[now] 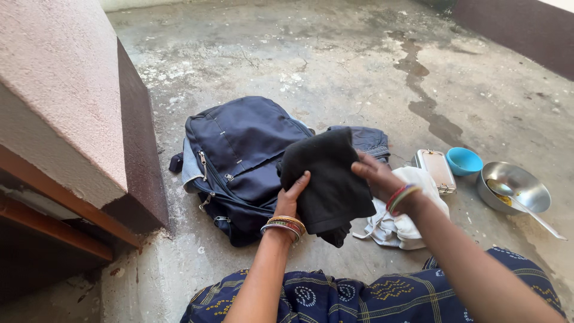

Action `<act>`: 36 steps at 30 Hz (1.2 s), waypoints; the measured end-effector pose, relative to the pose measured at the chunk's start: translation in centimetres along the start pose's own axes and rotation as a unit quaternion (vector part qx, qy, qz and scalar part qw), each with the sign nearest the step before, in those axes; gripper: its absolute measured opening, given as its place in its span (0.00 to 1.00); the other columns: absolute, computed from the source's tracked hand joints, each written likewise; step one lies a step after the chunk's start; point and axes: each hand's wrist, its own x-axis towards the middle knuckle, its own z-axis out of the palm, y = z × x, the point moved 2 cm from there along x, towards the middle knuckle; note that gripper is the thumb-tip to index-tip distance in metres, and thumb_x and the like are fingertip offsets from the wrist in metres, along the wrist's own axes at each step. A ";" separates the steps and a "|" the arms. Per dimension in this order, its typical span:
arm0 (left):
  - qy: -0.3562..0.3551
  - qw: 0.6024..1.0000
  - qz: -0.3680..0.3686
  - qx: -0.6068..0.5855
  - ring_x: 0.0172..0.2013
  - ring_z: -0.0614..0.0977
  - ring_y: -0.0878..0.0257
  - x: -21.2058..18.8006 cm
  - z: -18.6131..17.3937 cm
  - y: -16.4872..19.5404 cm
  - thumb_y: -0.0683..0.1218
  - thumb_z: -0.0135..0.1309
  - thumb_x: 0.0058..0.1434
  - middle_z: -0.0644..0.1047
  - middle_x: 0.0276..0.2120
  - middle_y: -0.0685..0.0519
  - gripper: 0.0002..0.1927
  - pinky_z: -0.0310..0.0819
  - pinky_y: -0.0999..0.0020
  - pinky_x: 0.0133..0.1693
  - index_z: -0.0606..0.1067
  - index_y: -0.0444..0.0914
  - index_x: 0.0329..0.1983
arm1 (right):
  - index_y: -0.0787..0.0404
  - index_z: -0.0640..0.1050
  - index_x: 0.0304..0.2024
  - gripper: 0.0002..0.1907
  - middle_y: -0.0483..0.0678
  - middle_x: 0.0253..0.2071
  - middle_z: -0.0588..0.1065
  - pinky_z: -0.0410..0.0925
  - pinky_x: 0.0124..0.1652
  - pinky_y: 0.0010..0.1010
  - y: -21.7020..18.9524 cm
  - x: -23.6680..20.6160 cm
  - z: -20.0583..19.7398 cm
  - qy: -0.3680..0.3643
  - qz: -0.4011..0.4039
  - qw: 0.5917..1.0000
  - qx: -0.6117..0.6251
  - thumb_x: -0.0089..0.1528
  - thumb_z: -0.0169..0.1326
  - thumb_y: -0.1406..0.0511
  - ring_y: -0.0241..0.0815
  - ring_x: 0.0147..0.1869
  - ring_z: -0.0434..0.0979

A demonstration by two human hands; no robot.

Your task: The person sits on the floor and packs folded clothes into a backpack, zips its compartments, then opens a metal tiffin box, takes out a flatbread, places it in a bowl, and handles the food containers and cloth.

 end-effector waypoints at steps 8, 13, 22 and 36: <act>0.134 0.988 0.042 0.072 0.48 0.83 0.52 0.8 -2.5 -0.2 0.48 0.67 0.49 0.79 0.52 0.45 0.37 0.79 0.59 0.49 0.70 0.34 0.63 | 0.56 0.66 0.69 0.44 0.53 0.60 0.76 0.69 0.58 0.33 4.4 0.4 1.8 0.148 -0.003 0.968 -0.203 0.52 0.67 0.60 0.43 0.61 0.77; 0.159 0.979 0.040 0.124 0.58 0.77 0.53 1.6 -3.1 -0.7 0.46 0.62 0.56 0.71 0.62 0.45 0.44 0.73 0.60 0.57 0.54 0.38 0.74 | 0.55 0.63 0.73 0.41 0.55 0.69 0.68 0.57 0.66 0.33 4.4 0.7 2.7 0.112 -0.222 0.905 -0.345 0.57 0.60 0.67 0.43 0.72 0.66; -0.101 0.983 0.086 0.130 0.73 0.59 0.66 0.4 -0.3 -2.3 0.63 0.41 0.73 0.60 0.76 0.52 0.39 0.49 0.70 0.69 0.55 0.36 0.79 | 0.59 0.74 0.62 0.34 0.50 0.56 0.77 0.65 0.57 0.32 7.8 1.5 1.7 0.191 0.006 0.943 -0.272 0.58 0.62 0.50 0.41 0.61 0.74; 0.165 0.549 0.166 0.802 0.49 0.77 0.51 1.5 -6.1 0.7 0.45 0.60 0.56 0.78 0.44 0.51 0.08 0.72 0.57 0.54 0.86 0.52 0.34 | 0.66 0.78 0.47 0.22 0.53 0.38 0.81 0.78 0.37 0.40 8.0 0.2 0.9 0.273 0.083 0.956 0.070 0.53 0.63 0.62 0.47 0.35 0.83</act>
